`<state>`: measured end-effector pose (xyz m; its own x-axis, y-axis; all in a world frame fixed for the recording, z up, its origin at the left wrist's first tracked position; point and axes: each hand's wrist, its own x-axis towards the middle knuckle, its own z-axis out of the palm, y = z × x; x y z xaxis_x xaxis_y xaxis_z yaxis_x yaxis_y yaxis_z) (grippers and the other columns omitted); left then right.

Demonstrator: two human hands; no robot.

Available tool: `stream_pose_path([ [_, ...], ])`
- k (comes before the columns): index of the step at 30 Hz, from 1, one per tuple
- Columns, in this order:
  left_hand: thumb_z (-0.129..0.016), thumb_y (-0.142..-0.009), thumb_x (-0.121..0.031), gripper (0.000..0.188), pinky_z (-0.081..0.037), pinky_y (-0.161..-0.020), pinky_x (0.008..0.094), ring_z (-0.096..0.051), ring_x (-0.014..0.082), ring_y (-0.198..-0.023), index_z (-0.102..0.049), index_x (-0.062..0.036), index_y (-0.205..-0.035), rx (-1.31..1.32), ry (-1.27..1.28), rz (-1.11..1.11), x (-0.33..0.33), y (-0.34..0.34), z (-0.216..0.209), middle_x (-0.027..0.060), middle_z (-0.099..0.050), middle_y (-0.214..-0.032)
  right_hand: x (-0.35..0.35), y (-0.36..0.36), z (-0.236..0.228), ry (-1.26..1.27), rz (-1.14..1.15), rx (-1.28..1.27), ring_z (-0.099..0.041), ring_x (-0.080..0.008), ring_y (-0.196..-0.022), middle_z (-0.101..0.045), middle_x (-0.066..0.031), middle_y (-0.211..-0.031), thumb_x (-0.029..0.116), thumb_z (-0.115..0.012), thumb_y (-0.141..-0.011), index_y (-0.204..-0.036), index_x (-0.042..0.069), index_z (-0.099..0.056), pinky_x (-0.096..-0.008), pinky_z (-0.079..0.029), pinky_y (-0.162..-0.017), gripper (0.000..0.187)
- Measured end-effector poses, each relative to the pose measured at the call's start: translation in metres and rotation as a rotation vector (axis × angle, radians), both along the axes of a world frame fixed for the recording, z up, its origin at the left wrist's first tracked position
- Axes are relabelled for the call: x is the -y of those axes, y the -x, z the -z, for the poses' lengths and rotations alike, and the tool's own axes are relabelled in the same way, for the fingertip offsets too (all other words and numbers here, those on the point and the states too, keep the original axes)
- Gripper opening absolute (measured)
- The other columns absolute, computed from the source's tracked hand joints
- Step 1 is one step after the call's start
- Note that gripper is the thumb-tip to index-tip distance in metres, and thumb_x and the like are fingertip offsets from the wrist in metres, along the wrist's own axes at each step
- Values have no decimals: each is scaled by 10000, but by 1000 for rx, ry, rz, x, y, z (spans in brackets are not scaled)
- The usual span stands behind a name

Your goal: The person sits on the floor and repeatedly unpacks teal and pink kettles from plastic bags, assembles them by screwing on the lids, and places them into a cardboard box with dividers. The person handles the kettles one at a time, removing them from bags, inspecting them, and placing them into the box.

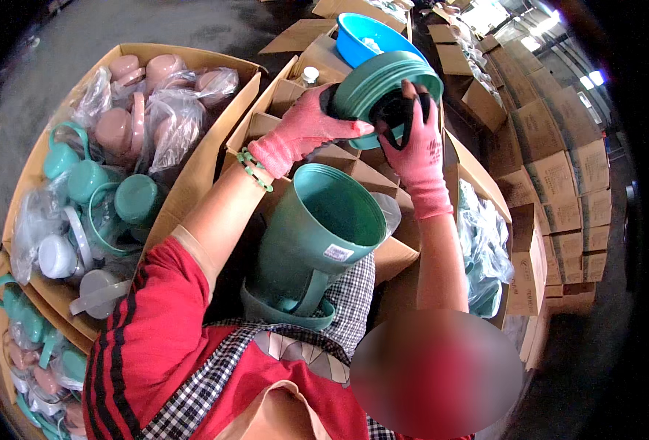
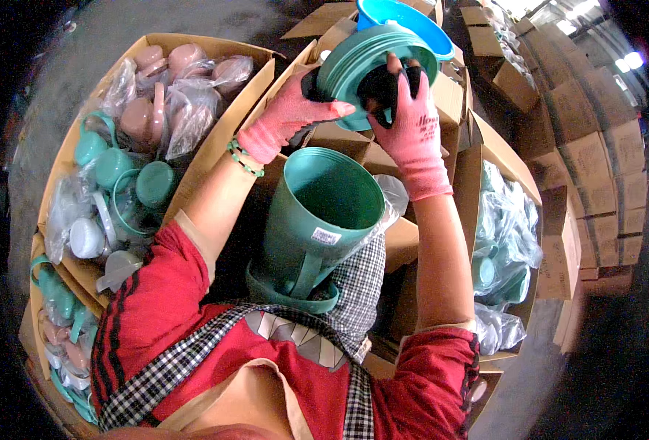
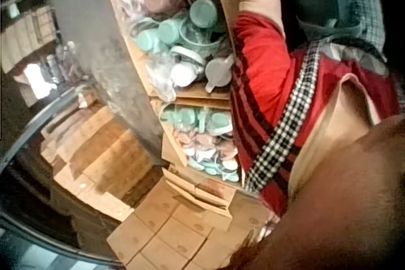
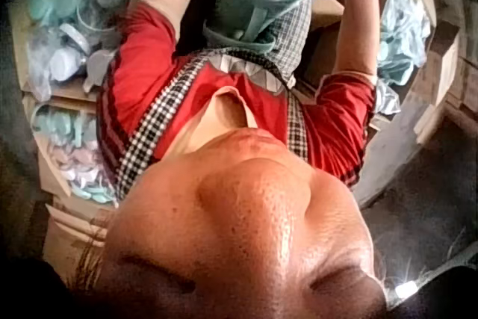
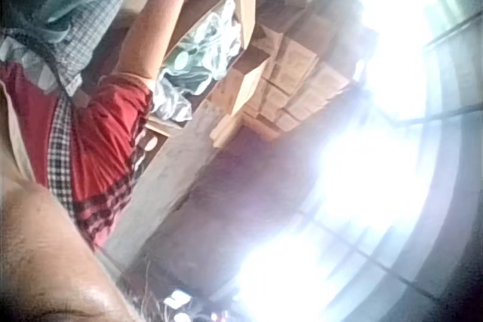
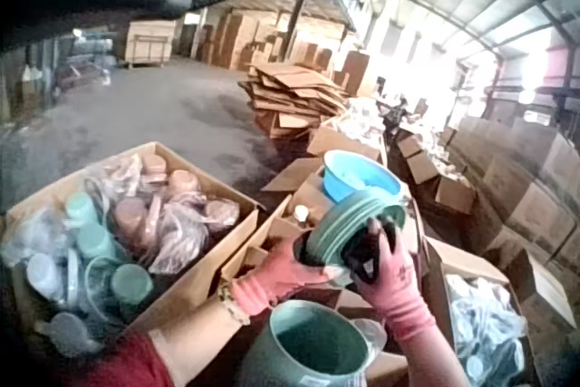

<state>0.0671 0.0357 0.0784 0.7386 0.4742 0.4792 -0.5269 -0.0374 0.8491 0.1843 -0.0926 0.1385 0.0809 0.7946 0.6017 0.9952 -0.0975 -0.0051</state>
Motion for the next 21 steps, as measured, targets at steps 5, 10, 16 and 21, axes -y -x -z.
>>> stream_pose_path([
  [5,-738,-609,-202,443,-439,-712,237,-525,84,-764,-550,-6,-958,-16,257,-113,-16,-13,60,32,-580,-842,-45,-17,39,126,147,-1131,-543,-346,-891,-525,-259,-973,412,-584,-736,-1165,-4,-362,-368,-425,-780,637],
  [10,-734,-617,-199,449,-431,-717,244,-523,98,-768,-535,-14,-975,-111,399,-157,-15,-27,109,37,-570,-908,-61,-37,70,741,-96,-1883,-572,-222,-578,-572,-152,-699,650,-383,-735,-977,-3,-490,-289,-444,-489,705],
  [16,-692,-676,-224,323,-421,-657,213,-530,74,-728,-576,-32,-909,-86,792,-404,-36,-34,112,7,-582,-826,-115,-148,129,6,207,-1446,-508,-134,-476,-534,-47,-598,405,-489,-817,-814,40,-533,-244,-397,-437,368],
  [21,-670,-701,-183,322,-451,-574,228,-557,108,-679,-545,-30,-955,-125,1202,-293,-45,-35,124,35,-573,-820,-164,-218,169,284,549,-434,-563,-332,-820,-591,-210,-823,344,-488,-783,-887,6,-583,-390,-433,-742,366],
])
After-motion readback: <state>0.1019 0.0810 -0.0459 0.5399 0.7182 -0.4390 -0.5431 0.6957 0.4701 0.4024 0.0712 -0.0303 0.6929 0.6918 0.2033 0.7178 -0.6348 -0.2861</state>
